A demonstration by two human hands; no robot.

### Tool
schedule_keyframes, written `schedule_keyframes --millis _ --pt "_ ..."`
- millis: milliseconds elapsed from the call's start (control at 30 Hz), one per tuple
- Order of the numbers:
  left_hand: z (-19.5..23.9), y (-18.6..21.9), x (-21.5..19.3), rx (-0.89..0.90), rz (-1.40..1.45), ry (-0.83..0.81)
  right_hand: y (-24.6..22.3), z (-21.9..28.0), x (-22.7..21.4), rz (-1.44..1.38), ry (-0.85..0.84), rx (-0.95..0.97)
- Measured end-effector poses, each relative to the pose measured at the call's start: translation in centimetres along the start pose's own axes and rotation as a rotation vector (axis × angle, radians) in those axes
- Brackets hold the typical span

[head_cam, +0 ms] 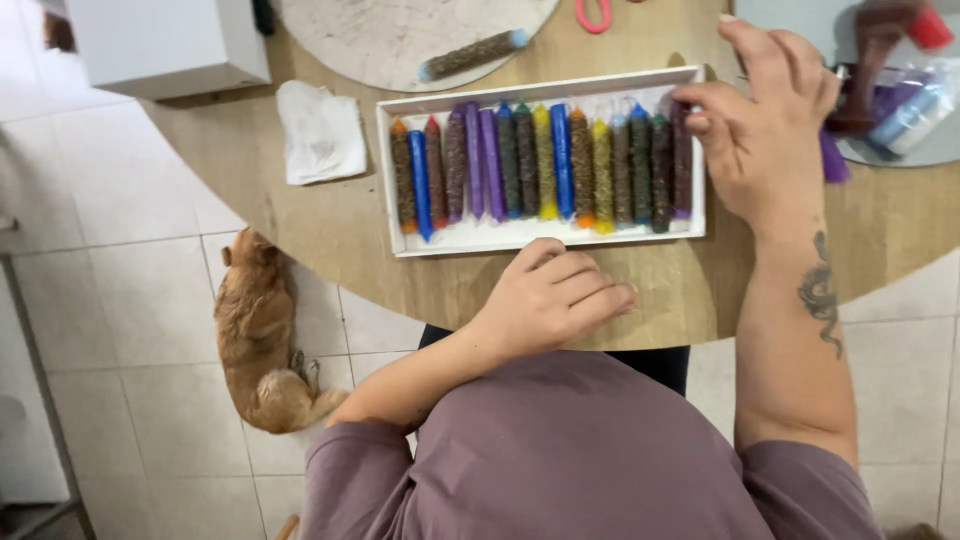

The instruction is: The person packs various items, including small bags of herbs, a pink pouch, a small bottle, and a pair of scissors, into a cardboard box. They then close the box and arrange a tray of colorful candles on the table.

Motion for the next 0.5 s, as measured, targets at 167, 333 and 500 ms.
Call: schedule_keyframes --millis 167,333,500 --pt "3.3 -3.1 -2.6 -0.152 -0.146 0.082 0.6 0.3 0.3 -0.124 0.032 -0.017" --pt "7.0 -7.0 -6.8 -0.515 -0.257 0.070 0.7 0.2 0.2 -0.108 0.103 -0.079" --pt "8.3 -8.0 -8.4 -0.706 -0.293 0.014 -0.1 0.0 -0.5 -0.112 0.193 -0.088"
Point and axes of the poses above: each hand's wrist, its own z-axis away from the middle knuckle, its own x-axis out of the palm, y = z × x, the point moved 4 cm from there along -z, towards the middle knuckle, and after that the axes turned 11 degrees about -y, right-handed, at the moved point
